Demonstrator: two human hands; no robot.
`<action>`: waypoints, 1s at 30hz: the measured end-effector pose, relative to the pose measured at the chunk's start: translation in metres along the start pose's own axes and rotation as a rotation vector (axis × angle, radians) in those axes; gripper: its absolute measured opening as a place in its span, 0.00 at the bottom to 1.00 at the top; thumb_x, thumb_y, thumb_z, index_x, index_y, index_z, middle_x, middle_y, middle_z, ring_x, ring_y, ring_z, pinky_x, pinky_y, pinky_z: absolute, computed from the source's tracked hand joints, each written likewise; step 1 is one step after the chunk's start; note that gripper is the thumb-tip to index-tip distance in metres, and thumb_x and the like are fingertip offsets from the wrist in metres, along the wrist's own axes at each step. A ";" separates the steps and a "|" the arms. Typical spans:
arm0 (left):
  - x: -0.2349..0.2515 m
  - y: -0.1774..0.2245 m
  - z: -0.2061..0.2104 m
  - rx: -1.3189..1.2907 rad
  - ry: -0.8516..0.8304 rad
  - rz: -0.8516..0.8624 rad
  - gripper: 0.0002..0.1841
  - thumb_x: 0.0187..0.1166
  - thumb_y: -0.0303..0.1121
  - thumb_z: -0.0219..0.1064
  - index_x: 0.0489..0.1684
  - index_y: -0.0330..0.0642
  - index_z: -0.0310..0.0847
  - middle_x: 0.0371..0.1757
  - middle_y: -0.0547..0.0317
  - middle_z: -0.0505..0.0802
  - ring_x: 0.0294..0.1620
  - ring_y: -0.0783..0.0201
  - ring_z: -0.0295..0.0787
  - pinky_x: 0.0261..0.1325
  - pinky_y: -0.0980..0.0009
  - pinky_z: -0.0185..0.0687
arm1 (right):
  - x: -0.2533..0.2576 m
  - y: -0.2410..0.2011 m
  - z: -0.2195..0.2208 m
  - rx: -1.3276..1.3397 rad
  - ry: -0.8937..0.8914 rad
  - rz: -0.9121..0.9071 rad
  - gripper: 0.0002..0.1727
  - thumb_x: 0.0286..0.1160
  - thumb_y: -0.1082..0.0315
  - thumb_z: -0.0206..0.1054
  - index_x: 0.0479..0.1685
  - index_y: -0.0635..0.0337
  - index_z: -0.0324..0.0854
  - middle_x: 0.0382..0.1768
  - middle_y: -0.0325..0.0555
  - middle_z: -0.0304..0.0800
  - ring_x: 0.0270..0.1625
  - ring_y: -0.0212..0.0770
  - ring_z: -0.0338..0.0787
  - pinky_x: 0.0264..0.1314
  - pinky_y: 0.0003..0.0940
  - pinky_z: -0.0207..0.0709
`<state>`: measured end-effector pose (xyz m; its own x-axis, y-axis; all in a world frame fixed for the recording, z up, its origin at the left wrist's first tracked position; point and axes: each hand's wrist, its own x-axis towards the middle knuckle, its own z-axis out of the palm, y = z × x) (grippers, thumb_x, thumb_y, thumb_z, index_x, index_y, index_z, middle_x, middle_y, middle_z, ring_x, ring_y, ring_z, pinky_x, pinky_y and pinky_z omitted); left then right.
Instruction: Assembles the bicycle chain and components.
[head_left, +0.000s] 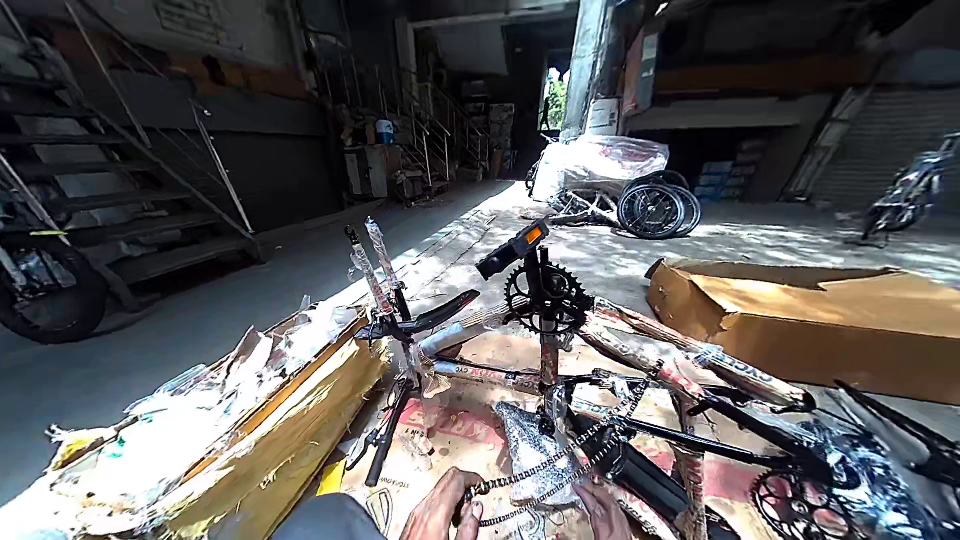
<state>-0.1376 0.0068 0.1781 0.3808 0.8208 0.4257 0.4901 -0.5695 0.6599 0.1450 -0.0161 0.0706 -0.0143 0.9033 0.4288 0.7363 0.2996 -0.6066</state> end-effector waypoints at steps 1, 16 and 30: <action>0.007 0.015 -0.008 0.027 -0.018 0.078 0.16 0.87 0.36 0.60 0.57 0.33 0.84 0.43 0.44 0.88 0.37 0.57 0.86 0.42 0.60 0.85 | 0.021 -0.011 -0.017 -0.039 0.122 -0.173 0.34 0.71 0.52 0.76 0.77 0.57 0.79 0.77 0.67 0.76 0.83 0.65 0.72 0.85 0.61 0.65; 0.319 0.095 -0.177 0.069 0.445 0.018 0.14 0.89 0.41 0.62 0.44 0.41 0.88 0.32 0.56 0.87 0.23 0.64 0.76 0.30 0.61 0.74 | 0.244 0.029 -0.277 0.132 0.238 -0.143 0.06 0.78 0.63 0.73 0.38 0.55 0.86 0.28 0.42 0.87 0.31 0.40 0.86 0.37 0.47 0.80; 0.340 -0.010 -0.048 -0.190 0.237 0.299 0.13 0.85 0.29 0.63 0.62 0.31 0.83 0.51 0.51 0.91 0.50 0.70 0.85 0.60 0.71 0.81 | 0.134 0.140 -0.329 0.033 0.436 -0.013 0.17 0.69 0.54 0.75 0.39 0.60 0.86 0.33 0.43 0.87 0.29 0.31 0.81 0.33 0.32 0.78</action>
<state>-0.0509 0.2940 0.3460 0.2825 0.6202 0.7318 0.2233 -0.7844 0.5786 0.4689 0.0463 0.2631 0.2693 0.6871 0.6748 0.7155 0.3263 -0.6177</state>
